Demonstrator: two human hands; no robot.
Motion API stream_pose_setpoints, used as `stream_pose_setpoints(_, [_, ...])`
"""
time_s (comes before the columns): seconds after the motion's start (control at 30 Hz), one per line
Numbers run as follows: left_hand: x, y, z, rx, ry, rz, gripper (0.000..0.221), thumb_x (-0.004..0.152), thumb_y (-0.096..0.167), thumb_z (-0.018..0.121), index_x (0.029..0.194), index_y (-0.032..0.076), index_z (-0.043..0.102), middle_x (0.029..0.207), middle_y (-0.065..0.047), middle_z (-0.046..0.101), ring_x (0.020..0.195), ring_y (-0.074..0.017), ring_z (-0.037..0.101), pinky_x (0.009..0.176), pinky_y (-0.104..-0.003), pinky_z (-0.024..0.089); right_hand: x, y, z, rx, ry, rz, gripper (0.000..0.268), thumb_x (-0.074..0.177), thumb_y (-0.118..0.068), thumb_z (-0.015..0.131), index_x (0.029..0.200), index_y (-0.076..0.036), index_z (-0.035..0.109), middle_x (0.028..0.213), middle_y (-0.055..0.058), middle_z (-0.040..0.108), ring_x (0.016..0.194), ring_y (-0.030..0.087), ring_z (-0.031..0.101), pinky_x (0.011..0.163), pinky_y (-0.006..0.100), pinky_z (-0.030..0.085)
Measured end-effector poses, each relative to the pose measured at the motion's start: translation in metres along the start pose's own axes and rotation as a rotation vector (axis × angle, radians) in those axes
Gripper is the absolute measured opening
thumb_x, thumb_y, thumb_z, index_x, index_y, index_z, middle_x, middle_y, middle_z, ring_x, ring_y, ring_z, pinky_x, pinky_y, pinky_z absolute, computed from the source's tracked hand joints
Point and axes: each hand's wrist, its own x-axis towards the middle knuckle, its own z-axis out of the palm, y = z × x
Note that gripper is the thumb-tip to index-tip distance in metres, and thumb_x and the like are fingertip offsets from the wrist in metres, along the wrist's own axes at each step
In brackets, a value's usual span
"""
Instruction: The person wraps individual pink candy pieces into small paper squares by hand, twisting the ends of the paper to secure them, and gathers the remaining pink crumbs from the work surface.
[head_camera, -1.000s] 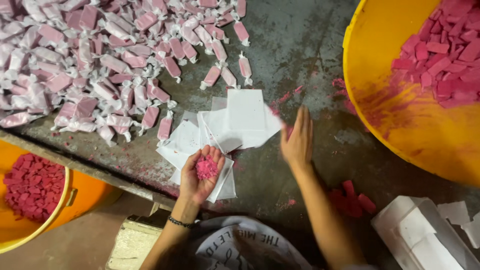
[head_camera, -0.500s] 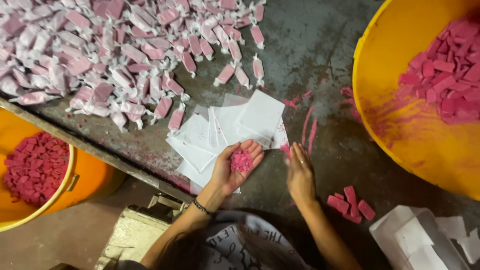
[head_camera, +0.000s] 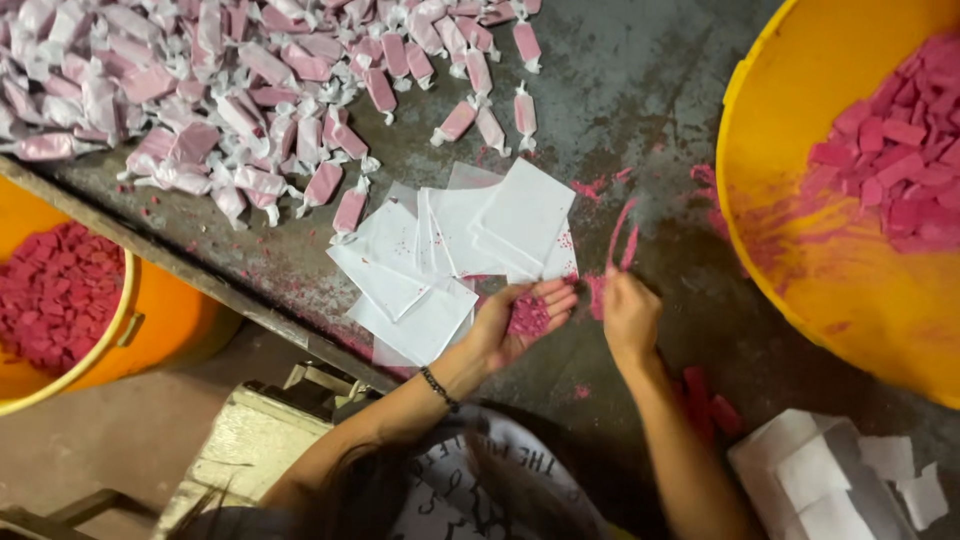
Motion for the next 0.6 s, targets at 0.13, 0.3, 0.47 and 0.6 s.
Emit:
stream_pose_setpoints(0.13, [0.036, -0.023, -0.024, 0.057, 0.006, -0.003, 0.041, 0.102, 0.022, 0.045, 0.127, -0.006, 0.063, 0.123, -0.021, 0.071, 0.116, -0.0311, 0.069, 0.099, -0.044, 0.057, 0.015, -0.081, -0.024, 0.206, 0.213, 0.16, 0.043, 0.112, -0.012, 0.059, 0.069, -0.008, 0.052, 0.059, 0.012, 0.052, 0.055, 0.032, 0.05, 0.058, 0.036, 0.043])
stream_pose_setpoints(0.3, [0.077, -0.055, -0.054, 0.107, 0.026, -0.066, 0.033, 0.099, 0.024, 0.05, 0.112, 0.001, 0.069, 0.099, -0.016, 0.075, 0.09, -0.026, 0.075, 0.078, -0.042, 0.063, 0.0, -0.125, 0.002, 0.209, 0.31, 0.028, 0.032, 0.105, -0.014, 0.063, 0.072, -0.012, 0.063, 0.06, 0.004, 0.056, 0.052, 0.028, 0.054, 0.056, 0.031, 0.047])
stream_pose_setpoints(0.47, [0.071, -0.074, -0.053, 0.084, 0.039, 0.003, 0.022, 0.1, 0.022, 0.051, 0.099, 0.006, 0.066, 0.088, -0.01, 0.071, 0.079, -0.0216, 0.071, 0.07, -0.037, 0.059, -0.01, -0.117, 0.005, 0.337, 0.286, -0.154, 0.032, 0.102, -0.009, 0.066, 0.071, -0.004, 0.066, 0.074, 0.01, 0.066, 0.065, 0.03, 0.062, 0.067, 0.035, 0.051])
stream_pose_setpoints(0.6, [0.081, -0.07, -0.045, 0.035, 0.059, 0.172, 0.02, 0.101, 0.02, 0.052, 0.086, 0.012, 0.063, 0.077, -0.005, 0.067, 0.068, -0.0171, 0.066, 0.061, -0.031, 0.055, -0.024, -0.106, 0.03, 0.489, 0.284, -0.078, 0.02, 0.114, -0.006, 0.052, 0.116, 0.012, 0.057, 0.105, 0.029, 0.06, 0.091, 0.038, 0.062, 0.083, 0.045, 0.055])
